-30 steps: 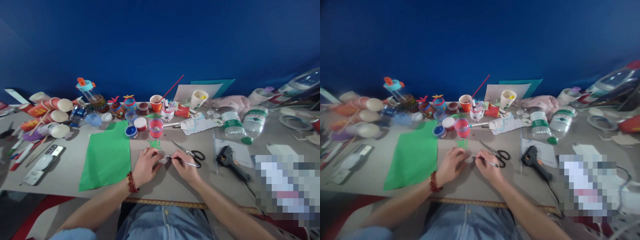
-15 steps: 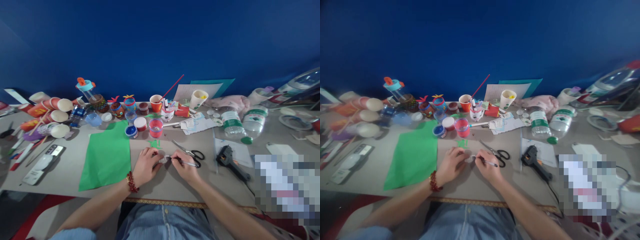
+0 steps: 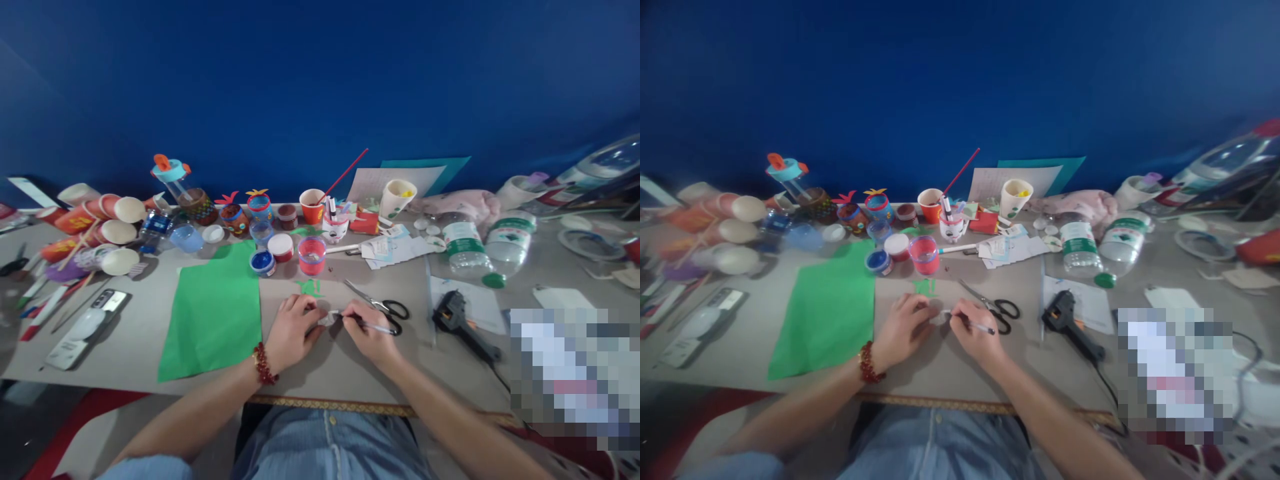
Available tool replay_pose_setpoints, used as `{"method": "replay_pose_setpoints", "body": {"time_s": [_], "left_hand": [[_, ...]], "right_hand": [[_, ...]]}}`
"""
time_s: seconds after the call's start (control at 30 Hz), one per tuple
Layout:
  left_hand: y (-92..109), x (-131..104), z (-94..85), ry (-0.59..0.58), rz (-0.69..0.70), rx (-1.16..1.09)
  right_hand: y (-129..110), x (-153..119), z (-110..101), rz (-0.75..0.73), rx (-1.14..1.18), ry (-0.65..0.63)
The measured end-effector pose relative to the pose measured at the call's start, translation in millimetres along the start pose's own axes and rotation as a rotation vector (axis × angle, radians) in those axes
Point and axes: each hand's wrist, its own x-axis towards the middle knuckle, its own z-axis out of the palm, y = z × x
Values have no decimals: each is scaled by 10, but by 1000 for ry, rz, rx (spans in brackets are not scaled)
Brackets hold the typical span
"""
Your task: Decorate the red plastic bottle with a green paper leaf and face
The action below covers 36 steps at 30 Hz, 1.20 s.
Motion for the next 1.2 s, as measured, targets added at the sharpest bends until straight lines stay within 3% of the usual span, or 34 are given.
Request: {"method": "replay_pose_setpoints", "body": {"time_s": [1.2], "left_hand": [[5,3,-8,0,0,-6]], "right_hand": [[-58,-11,-40,-43,20,-9]]}}
